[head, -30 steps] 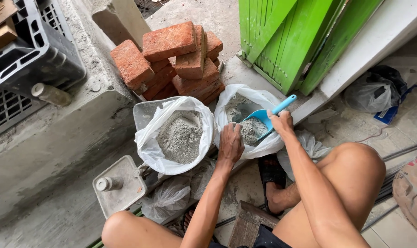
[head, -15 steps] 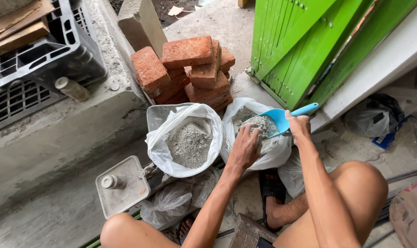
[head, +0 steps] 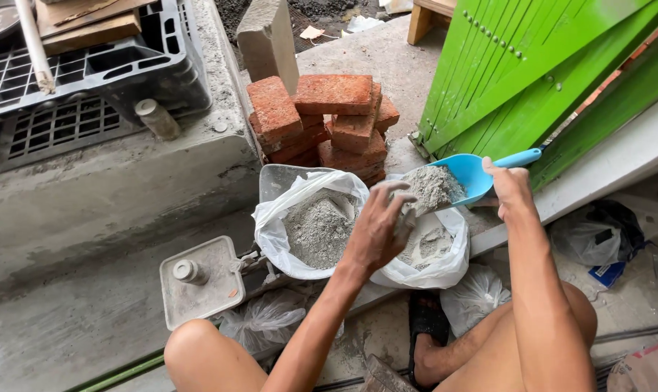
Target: The person scoops cement from a large white sack into a smaller white sack placed inside a bucket using a blue plastic scoop. They repeatedly transfer the material while holding the sack open with their left hand.
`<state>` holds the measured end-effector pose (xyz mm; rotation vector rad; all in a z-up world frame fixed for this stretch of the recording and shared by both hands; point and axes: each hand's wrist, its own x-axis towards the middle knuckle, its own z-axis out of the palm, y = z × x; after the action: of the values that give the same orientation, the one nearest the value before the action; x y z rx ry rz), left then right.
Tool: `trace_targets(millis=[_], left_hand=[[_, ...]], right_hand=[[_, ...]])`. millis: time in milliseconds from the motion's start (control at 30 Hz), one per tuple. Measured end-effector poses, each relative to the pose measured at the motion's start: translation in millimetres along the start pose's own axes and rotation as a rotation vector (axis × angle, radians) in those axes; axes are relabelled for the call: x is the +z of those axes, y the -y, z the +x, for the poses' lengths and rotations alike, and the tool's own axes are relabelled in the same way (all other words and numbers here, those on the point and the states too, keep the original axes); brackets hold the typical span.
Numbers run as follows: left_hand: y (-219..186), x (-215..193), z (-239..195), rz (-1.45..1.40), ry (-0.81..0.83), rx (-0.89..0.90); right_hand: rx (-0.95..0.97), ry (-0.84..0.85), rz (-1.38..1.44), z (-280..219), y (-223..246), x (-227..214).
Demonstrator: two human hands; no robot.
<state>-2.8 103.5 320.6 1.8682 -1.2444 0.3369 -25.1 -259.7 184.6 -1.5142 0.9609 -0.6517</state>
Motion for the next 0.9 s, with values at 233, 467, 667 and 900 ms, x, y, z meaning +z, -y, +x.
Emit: trace_targets(millis=[233,467,667,900], left_hand=[[47,-56,-23,0.063,-0.175,-0.113],[94,-99,-72,0.267,-0.197,-0.286],[121,-104,-113,0.372,-0.183,-0.386],[139,-77,-119,0.135,-0.25,-0.441]], right_hand=[[-0.014,0.124,-0.046,-91,107,62],[0.053,0.297,0.021,-122,122,136],[0.03,0.318,-0.037,-90,72,171],[-0.183,0.202,-0.311,-107,62,171]])
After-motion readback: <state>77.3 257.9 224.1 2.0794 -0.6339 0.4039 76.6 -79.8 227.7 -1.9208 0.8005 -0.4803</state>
